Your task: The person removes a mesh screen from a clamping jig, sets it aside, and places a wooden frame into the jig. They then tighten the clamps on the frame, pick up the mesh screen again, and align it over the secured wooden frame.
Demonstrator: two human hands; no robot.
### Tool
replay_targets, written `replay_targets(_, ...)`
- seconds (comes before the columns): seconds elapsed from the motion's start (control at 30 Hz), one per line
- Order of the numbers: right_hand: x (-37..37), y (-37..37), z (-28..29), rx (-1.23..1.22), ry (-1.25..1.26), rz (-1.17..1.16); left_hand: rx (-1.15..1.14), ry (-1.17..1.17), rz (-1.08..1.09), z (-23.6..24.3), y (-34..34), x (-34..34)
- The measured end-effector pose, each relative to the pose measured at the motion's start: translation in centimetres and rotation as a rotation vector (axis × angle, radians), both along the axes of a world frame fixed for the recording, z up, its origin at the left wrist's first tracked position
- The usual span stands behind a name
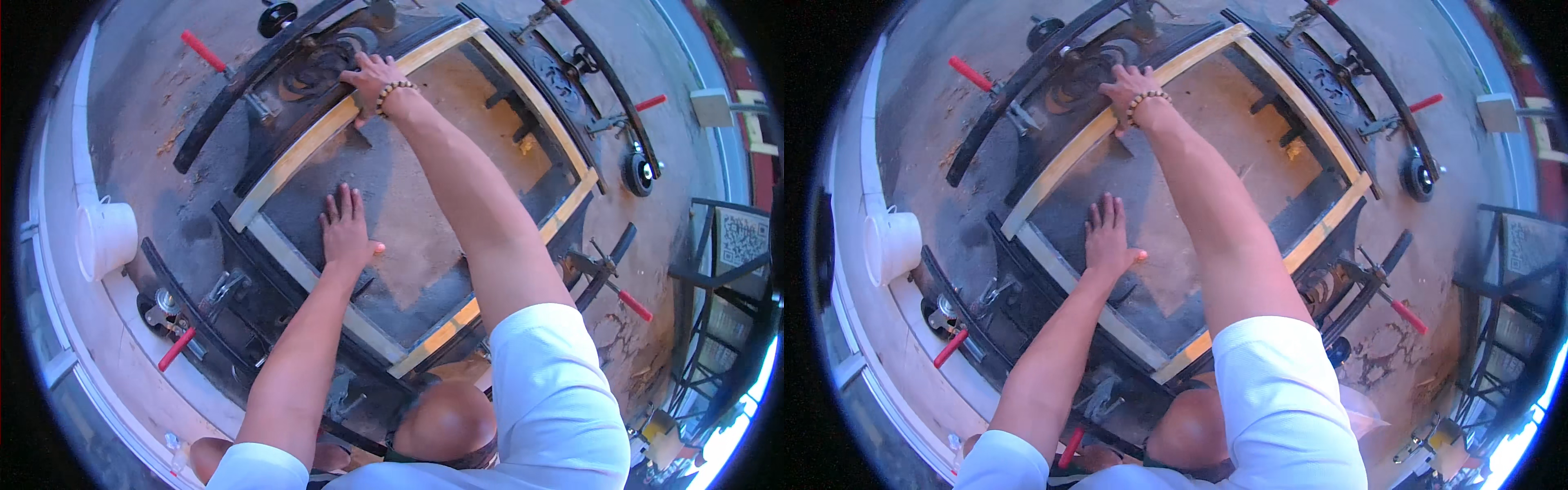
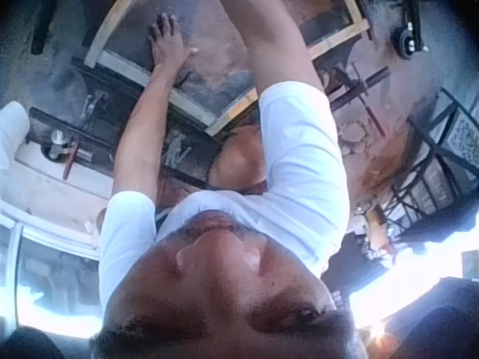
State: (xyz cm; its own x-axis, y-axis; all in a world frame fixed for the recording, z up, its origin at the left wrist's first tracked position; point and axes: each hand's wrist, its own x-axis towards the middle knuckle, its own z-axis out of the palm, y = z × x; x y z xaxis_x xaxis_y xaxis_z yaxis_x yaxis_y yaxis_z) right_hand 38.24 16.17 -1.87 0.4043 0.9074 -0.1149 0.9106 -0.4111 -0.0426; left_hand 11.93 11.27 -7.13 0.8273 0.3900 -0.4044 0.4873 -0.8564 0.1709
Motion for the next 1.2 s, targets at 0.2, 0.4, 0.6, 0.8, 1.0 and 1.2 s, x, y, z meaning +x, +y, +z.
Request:
replay_targets(0.2, -0.2, -1.6, -2.4, 0.081, -0.121, -0.063, 0.006, -0.005, -0.030, 0.5, -0.6, 0.6)
replay_targets(0.4, -6.9, -9.1, -2.5, 0.274, 0.122, -0.224, 0.055, 0.020, -0.035, 0.2, -0.4, 0.2)
replay_targets(0.6, -12.8, -20.3, 2.6, 0.074, 0.414, -0.274, 0.054, -0.026, -0.055, -0.4, -0.5, -0.5)
replay_targets(0.8, -22.8, -28.9, 12.5, 0.483, 0.452, -0.500, 0.034, -0.009, -0.126, 0.4, -0.5, -0.3)
replay_targets(1.0, -32.6, -40.0, 20.0, 0.678, 0.638, -0.688, -0.508, 0.045, -0.285, 0.1, 9.3, -0.1)
replay_targets(1.2, -47.8, -57.1, 15.2, 0.833, 0.323, -1.545, -0.780, -0.161, -0.163, 9.2, 5.6, -3.0)
